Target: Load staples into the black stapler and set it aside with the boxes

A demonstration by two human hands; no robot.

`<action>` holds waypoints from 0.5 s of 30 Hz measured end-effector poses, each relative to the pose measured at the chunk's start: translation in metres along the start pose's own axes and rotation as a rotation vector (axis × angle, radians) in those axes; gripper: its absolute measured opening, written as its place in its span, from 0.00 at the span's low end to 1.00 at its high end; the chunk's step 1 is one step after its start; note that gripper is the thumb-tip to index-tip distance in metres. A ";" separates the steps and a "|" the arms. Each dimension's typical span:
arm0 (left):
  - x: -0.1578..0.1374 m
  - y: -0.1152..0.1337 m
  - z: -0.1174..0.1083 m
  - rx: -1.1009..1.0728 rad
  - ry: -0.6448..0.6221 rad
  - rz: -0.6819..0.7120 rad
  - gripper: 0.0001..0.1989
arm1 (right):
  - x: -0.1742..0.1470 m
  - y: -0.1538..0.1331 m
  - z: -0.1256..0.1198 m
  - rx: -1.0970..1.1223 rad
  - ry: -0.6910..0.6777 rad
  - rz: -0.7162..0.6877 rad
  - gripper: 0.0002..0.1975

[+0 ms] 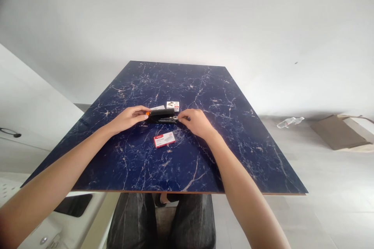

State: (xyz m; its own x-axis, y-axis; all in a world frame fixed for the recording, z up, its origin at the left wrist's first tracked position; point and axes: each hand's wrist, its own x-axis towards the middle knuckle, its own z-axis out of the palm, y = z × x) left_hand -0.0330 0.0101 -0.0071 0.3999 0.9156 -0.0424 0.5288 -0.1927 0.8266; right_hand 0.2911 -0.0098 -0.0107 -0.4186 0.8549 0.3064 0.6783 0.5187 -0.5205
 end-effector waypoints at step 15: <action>-0.003 0.002 0.007 0.075 0.062 0.059 0.28 | -0.023 -0.067 -0.008 0.721 -0.478 0.277 0.12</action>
State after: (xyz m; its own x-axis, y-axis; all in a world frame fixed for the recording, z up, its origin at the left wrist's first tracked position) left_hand -0.0279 0.0050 -0.0092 0.3858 0.9217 0.0416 0.5614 -0.2703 0.7821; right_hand 0.2599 -0.0640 0.0235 -0.6120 0.7694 -0.1832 0.3162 0.0258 -0.9483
